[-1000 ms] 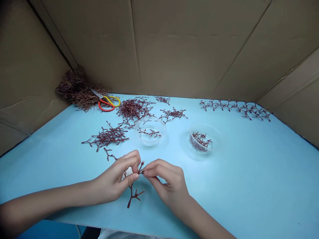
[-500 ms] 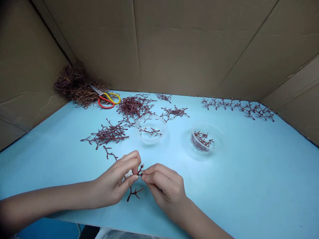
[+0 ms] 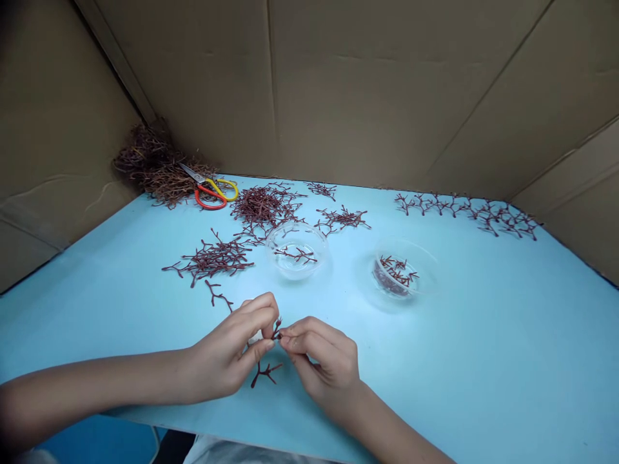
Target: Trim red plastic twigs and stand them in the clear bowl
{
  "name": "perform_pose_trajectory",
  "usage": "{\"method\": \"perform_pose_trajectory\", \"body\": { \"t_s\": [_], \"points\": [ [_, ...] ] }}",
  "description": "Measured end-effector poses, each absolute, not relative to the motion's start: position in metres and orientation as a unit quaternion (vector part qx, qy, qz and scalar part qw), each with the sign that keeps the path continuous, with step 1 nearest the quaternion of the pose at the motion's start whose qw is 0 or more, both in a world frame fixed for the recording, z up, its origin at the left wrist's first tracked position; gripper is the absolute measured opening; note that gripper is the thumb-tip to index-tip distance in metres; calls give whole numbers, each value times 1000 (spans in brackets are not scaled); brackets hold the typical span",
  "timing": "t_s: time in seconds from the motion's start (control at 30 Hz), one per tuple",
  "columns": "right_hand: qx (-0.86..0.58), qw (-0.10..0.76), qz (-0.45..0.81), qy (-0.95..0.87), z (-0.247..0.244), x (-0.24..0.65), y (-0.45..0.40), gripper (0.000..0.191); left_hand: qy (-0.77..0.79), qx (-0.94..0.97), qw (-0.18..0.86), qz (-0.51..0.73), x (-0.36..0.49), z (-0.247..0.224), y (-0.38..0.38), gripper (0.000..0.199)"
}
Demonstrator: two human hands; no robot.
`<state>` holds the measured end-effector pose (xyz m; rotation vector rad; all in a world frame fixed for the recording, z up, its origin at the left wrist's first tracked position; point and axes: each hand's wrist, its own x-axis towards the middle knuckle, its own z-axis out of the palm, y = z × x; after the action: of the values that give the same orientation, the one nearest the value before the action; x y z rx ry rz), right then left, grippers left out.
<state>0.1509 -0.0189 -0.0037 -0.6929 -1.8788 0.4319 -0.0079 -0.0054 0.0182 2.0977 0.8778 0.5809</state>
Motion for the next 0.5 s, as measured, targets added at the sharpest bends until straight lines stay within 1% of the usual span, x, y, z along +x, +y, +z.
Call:
{"method": "perform_pose_trajectory", "body": {
  "t_s": [0.2,0.5],
  "points": [
    [-273,522,208,-781,-4,150,-20,23,341,831,382,219,-9,21,-6,15],
    [-280,522,222,-774,-1,149,-20,23,329,853,345,214,-9,20,-8,18]
  ]
}}
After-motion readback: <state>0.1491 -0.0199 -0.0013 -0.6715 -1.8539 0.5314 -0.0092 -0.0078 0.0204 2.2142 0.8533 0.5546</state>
